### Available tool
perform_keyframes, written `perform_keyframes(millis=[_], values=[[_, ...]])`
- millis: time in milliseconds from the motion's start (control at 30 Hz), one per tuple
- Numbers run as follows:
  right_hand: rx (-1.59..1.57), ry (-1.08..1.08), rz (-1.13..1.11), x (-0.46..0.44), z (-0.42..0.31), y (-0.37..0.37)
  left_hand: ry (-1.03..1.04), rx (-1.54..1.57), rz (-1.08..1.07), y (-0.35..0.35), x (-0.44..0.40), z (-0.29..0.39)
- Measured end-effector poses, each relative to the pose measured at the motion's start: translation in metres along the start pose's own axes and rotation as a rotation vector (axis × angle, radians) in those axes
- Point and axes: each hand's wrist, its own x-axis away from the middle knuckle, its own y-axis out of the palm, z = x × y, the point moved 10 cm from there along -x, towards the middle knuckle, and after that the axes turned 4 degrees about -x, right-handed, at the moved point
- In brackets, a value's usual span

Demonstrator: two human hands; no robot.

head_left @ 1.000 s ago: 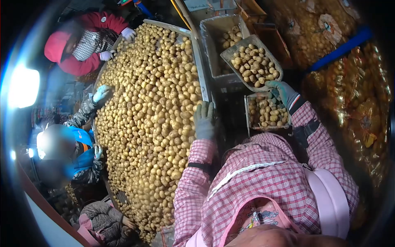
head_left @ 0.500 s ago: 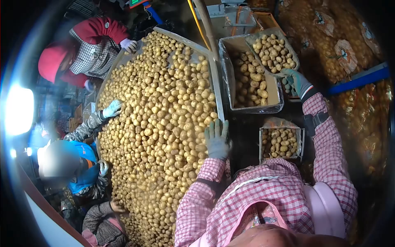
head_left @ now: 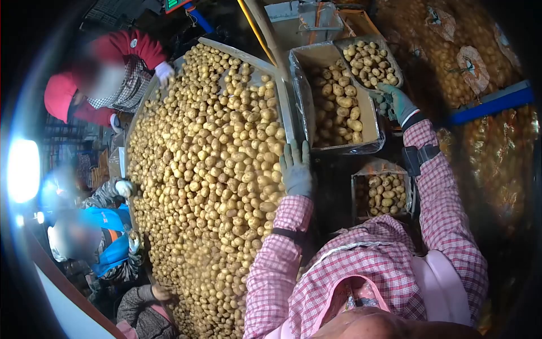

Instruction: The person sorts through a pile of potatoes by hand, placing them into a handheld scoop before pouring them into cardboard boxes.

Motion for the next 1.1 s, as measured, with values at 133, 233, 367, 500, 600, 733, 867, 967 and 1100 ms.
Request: perform_keyframes(millis=[133,233,367,500,600,733,867,967,1100], values=[[0.045,-0.022,0.068,-0.018,-0.028,-0.012,0.039,-0.037,0.067,0.011,0.0,0.001],[0.09,-0.029,0.067,-0.052,-0.061,-0.01,0.071,0.111,0.008,0.004,0.0,-0.001],[0.191,-0.006,0.07,-0.159,-0.103,-0.019,0.088,0.145,-0.018,0.0,-0.01,0.001],[-0.056,-0.072,-0.064,-0.274,-0.18,0.023,0.159,0.239,0.014,-0.017,-0.005,0.01],[0.029,-0.101,-0.049,-0.34,-0.212,0.051,0.136,0.25,0.021,-0.018,-0.007,0.009],[1.183,-0.445,0.219,-0.414,-0.266,0.088,0.156,0.294,0.024,-0.024,-0.014,0.007],[2.551,-0.579,0.212,-0.385,-0.231,0.162,0.133,0.291,-0.08,-0.012,-0.011,0.005],[2.711,-0.786,0.438,-0.383,-0.234,0.154,0.136,0.317,-0.047,-0.015,-0.01,0.006],[2.561,-0.879,0.503,-0.356,-0.248,0.119,0.143,0.331,0.005,-0.021,-0.011,0.006]])
